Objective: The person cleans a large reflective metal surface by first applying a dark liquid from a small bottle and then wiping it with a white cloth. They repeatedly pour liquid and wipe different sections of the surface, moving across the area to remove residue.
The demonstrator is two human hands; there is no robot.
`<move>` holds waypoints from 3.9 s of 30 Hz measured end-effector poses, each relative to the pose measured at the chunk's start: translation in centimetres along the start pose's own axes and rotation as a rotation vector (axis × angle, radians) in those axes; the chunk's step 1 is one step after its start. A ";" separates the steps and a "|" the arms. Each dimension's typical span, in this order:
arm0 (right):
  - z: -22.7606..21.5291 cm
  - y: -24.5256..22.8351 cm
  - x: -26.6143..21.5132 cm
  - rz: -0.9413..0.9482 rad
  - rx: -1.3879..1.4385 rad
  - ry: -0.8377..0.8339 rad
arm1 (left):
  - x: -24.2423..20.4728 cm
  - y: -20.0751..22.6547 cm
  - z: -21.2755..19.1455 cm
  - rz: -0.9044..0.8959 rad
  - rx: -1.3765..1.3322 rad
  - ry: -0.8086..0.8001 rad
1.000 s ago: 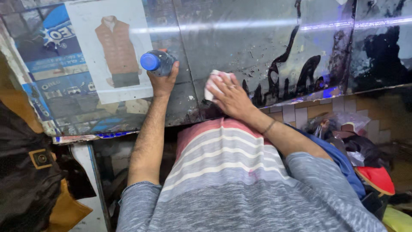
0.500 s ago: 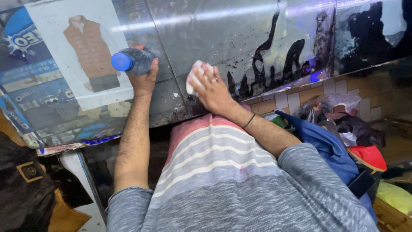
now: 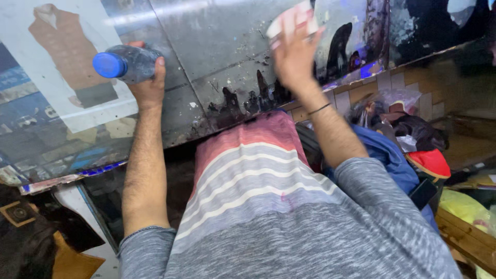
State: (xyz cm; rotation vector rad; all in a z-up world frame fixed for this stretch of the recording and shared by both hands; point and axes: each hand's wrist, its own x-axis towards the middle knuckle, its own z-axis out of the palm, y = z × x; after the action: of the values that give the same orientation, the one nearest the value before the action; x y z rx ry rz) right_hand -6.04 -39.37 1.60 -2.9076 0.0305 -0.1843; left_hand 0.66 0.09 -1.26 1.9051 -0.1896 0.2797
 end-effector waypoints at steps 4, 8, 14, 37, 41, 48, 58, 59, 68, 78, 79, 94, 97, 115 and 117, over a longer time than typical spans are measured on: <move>3.2 -7.5 -10.6 -0.441 0.200 -0.127 | -0.4 -0.9 -0.2 0.056 0.060 -0.013; 1.3 3.5 -15.1 -0.289 -0.011 -0.225 | -0.3 -1.4 -0.1 0.018 -0.072 0.007; -3.4 18.2 -10.7 0.408 -0.042 -0.086 | -0.8 -1.6 -0.1 0.037 0.039 -0.012; 1.2 17.8 -9.8 0.427 -0.040 -0.044 | -0.7 -1.2 -0.4 0.064 0.065 -0.008; 0.7 17.5 -10.1 0.438 -0.058 -0.051 | -0.6 -0.8 -0.2 0.028 0.024 -0.005; 0.3 15.4 -10.0 0.403 -0.024 -0.047 | -0.3 -0.5 -0.2 0.028 0.022 -0.016; -2.9 17.7 -6.3 0.409 -0.097 -0.082 | -0.4 0.5 0.1 0.020 0.131 0.004; -3.1 18.1 -3.9 0.458 -0.088 -0.061 | -0.4 0.4 0.0 0.019 0.134 0.004; -0.3 7.7 -3.9 -0.170 -0.005 -0.198 | -0.7 0.2 0.5 0.019 0.286 0.036; -1.2 10.6 13.5 0.290 -0.061 -0.329 | -1.3 -1.6 0.5 -0.004 0.112 0.067; -1.0 7.8 13.0 0.139 -0.050 -0.364 | -1.2 -1.5 0.5 -0.028 0.061 0.075; -3.4 21.2 -1.5 0.268 -0.120 -0.044 | -7.2 1.6 0.2 -0.103 0.216 0.248; -2.4 18.4 -10.1 0.248 -0.078 -0.131 | -10.7 1.2 -2.5 -0.106 0.207 0.321; -0.1 0.7 -3.3 -0.583 0.166 -0.230 | -13.7 -2.6 -9.9 -0.123 0.304 0.588; 0.1 1.2 -3.3 -0.714 0.152 -0.293 | -13.7 -2.4 -10.0 -0.100 0.291 0.599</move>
State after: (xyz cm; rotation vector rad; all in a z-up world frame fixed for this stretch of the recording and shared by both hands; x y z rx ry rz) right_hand -9.31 -40.43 0.80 -2.6309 -1.0192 0.1234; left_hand -12.86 10.24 -4.07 2.0163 0.3644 0.8265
